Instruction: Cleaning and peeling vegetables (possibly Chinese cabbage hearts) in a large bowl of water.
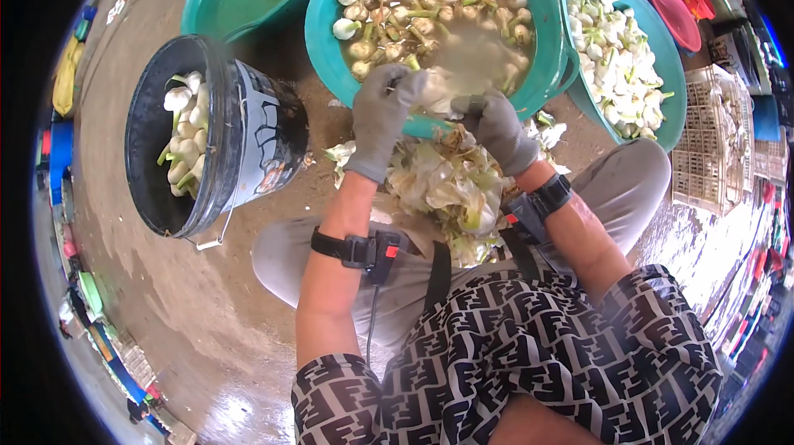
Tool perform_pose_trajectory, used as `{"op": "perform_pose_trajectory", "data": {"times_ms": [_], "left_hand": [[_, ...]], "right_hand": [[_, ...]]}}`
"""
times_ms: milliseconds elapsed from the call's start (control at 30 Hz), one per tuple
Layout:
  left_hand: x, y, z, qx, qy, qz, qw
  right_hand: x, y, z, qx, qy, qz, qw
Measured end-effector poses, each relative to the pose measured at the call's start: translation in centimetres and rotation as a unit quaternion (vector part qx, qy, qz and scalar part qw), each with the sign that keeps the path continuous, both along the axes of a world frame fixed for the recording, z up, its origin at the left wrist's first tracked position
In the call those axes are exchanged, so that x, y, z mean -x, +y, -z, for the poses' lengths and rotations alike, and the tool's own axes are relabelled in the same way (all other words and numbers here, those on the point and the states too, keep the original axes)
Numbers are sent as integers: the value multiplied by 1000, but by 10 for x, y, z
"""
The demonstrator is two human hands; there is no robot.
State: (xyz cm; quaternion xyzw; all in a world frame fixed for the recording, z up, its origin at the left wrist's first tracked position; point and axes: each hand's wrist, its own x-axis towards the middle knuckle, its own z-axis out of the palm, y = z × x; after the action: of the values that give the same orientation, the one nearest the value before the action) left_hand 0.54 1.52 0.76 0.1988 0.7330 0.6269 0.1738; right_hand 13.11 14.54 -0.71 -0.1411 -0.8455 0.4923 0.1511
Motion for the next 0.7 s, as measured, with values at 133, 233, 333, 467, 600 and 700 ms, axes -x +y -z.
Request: {"op": "perform_pose_trajectory", "data": {"times_ms": [133,233,333,467,600,700], "left_hand": [[0,-2,3,99,125,42,986],[1,-6,-1,61,-69,77,993],[2,-7,-8,-22,-131,116,984],[8,-10,-18,-137,-147,166,965],[7,-4,-21,-234,-280,161,917],[7,-9,-17,-238,-301,138,913]], "right_hand": [[1,-11,-3,212,42,0,976],[-5,4,-24,-98,-17,-39,994],[-12,10,-35,-13,-24,19,999],[-12,18,-44,19,67,72,995],[-22,45,-1,7,-32,-67,997],[-12,3,-33,-156,-279,-91,943]]}}
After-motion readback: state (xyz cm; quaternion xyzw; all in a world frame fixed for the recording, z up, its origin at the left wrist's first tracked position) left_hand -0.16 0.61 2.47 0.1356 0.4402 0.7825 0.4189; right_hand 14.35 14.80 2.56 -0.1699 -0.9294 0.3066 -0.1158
